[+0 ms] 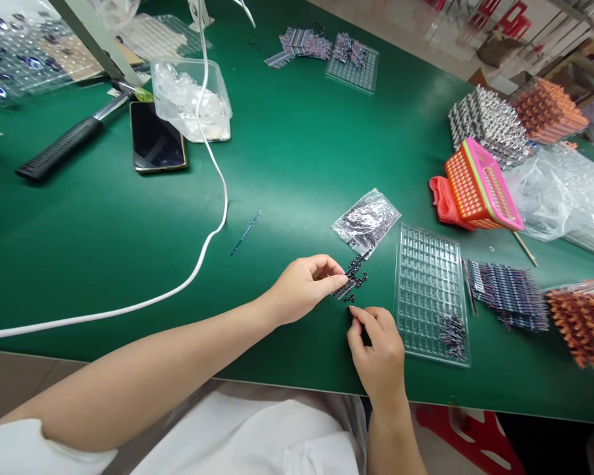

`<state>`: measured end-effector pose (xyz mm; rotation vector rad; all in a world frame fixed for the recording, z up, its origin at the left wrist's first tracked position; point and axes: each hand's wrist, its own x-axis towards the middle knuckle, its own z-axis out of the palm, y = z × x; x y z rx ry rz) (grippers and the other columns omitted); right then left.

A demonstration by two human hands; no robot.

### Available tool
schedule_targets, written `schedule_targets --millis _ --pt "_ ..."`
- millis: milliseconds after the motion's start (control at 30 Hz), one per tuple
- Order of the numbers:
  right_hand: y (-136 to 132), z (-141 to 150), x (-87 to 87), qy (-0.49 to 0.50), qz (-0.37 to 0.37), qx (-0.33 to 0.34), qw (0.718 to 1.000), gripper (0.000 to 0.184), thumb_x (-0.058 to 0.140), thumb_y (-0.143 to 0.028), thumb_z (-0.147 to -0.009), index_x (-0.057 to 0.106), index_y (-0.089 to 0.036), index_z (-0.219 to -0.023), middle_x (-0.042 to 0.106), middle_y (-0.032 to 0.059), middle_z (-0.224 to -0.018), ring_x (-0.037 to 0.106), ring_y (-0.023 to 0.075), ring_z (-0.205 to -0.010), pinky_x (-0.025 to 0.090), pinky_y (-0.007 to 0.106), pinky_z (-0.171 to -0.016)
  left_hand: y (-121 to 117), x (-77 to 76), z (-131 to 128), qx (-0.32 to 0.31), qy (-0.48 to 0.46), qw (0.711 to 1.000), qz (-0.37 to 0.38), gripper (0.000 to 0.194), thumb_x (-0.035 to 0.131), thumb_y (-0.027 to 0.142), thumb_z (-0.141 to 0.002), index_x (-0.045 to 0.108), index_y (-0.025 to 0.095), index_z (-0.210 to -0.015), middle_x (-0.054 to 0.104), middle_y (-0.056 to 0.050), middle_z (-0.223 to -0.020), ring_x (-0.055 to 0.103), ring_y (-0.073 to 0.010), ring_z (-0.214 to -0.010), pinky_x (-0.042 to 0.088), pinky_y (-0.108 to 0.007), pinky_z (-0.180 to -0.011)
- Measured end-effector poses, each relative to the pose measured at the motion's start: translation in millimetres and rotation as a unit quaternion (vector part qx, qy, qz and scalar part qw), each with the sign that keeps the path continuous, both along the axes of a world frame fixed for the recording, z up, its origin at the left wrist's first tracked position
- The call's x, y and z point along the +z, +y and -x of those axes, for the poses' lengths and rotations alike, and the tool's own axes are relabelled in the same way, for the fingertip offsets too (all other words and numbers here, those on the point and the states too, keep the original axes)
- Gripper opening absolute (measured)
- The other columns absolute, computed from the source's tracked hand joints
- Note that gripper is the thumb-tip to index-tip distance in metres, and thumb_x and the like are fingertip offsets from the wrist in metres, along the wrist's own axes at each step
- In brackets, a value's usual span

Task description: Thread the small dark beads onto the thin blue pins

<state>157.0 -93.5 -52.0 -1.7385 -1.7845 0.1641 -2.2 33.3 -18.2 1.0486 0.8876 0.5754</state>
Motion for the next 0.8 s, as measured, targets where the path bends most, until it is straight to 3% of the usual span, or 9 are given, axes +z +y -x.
schedule_targets --millis 567,800 --pt "0 -7 0.4 -0.044 -0.006 0.042 0.998 0.027 0.061 -0.008 -0.09 0.068 -0.02 -0.113 0.064 0.0067 -0.092 0.058 0.02 -0.083 0.05 0.036 -0.073 0 -1.0 -1 -0.002 -0.002 1.0 -0.007 0.014 0.067 0.028 -0.081 0.061 0.016 -0.079 0.06 0.002 -0.072 0.053 -0.0123 -0.068 0.04 -0.026 -0.067" --pt "8 -11 13.5 -0.105 0.034 0.075 0.991 0.017 0.057 -0.013 -0.095 0.067 -0.018 -0.108 0.068 0.0062 -0.091 0.058 0.0193 -0.08 0.046 0.035 -0.073 -1 -2.8 -1 -0.005 -0.004 1.0 -0.018 0.014 0.068 0.029 -0.081 0.061 0.016 -0.079 0.061 0.001 -0.073 0.054 -0.013 -0.069 0.041 -0.027 -0.068"
